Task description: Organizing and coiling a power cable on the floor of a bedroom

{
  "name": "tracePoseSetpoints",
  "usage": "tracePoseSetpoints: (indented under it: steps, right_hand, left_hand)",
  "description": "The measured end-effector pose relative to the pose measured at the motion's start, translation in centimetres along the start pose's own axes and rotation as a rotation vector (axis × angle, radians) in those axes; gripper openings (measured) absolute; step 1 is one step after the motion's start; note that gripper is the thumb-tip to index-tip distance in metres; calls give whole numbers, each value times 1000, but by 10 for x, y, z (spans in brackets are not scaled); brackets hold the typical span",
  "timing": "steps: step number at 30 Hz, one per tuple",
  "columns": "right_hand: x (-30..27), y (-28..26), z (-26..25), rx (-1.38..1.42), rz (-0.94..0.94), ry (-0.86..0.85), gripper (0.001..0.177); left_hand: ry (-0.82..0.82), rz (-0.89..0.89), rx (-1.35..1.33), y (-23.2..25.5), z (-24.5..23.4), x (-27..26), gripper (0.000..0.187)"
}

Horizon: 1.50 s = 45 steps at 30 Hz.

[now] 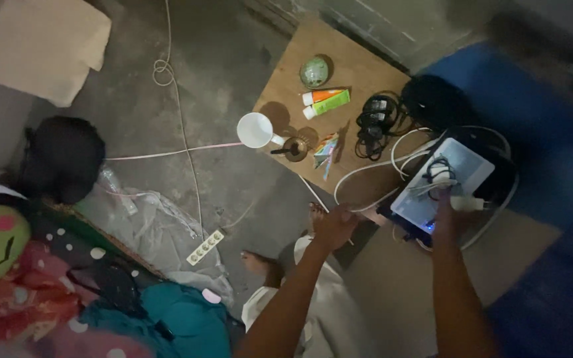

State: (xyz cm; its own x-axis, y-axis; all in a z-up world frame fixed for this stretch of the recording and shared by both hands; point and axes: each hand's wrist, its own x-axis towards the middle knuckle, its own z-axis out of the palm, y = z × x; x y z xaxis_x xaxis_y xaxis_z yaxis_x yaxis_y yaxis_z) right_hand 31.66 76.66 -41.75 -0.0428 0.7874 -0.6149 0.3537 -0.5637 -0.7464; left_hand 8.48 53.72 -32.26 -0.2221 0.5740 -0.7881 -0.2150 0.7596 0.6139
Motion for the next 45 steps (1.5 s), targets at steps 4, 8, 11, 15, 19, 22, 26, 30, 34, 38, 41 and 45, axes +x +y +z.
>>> tracePoseSetpoints:
  steps: [4, 8, 11, 15, 19, 22, 26, 30, 34, 38, 41, 45]
  right_hand:
    - [-17, -6, -8, 33, -35, 23, 80]
    - [-30, -19, -16, 60, -85, 49, 80]
    - [-90, -69, 11, -105, -53, 272, 80]
    - [-137, -56, 61, -99, -63, 294, 80]
    - [-179, 3, 144, -5, -290, 190, 66]
    - [-292, -22, 268, -205, -423, -71, 57]
    - [-404, -7, 390, -175, -344, -648, 60]
    - [-505, 4, 487, -371, -277, -1034, 65]
    - [-556, 61, 563, -171, -1, -1412, 68]
    - [-575, 101, 624, -471, -26, -1511, 72]
    - [-589, 90, 672, -558, 81, -1511, 72]
    - [-562, 91, 748, -518, -41, -1751, 73]
  left_hand:
    - [222, 340, 522, 14, -13, -17, 37]
    - [222, 356, 93, -50, 3, 1, 36]
    - [226, 509, 74, -58, -4, -12, 33]
    - [41, -61, -326, -20, -44, -64, 46]
    - [288, 218, -450, -44, -74, -74, 54]
    - [369, 162, -612, -45, -141, -121, 62]
    - [589, 408, -749, -108, -224, -153, 73]
    - [752, 549, -1043, -165, -321, -228, 76]
    - [921, 505, -1131, -233, -381, -272, 78]
    - [1031, 462, -1148, -286, -421, -281, 76]
    - [1081, 671, -1290, -295, -466, -267, 75]
    - [1158, 595, -1265, -287, -544, -258, 77]
